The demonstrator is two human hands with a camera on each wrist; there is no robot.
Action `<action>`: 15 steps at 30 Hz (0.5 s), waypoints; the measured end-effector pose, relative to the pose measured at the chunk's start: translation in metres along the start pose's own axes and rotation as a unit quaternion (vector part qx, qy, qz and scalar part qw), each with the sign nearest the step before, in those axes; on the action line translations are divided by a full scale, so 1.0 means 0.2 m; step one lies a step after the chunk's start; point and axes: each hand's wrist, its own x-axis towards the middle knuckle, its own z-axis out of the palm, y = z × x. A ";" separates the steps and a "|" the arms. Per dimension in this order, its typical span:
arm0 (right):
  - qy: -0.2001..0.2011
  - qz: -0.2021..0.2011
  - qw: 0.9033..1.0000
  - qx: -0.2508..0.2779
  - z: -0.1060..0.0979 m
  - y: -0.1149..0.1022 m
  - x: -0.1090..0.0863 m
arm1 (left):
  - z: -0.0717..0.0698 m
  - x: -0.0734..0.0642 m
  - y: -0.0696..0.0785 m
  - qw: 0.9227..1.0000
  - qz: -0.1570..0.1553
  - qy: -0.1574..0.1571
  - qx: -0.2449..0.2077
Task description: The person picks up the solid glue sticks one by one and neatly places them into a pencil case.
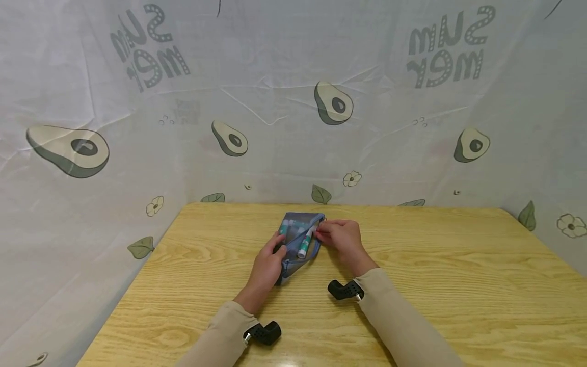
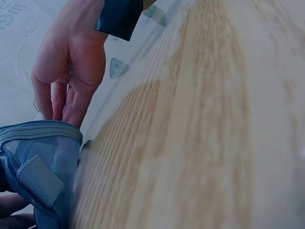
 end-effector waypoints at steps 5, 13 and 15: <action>-0.004 -0.004 1.000 -0.004 0.00 0.00 0.00 | 0.00 0.00 0.00 1.000 0.001 -0.002 0.001; 0.016 -0.034 0.999 -0.026 0.01 0.00 0.01 | 0.00 0.00 0.01 1.000 -0.002 -0.002 -0.003; 0.020 -0.035 0.999 -0.030 0.01 0.00 0.01 | 0.00 -0.01 0.01 1.000 -0.001 -0.002 -0.002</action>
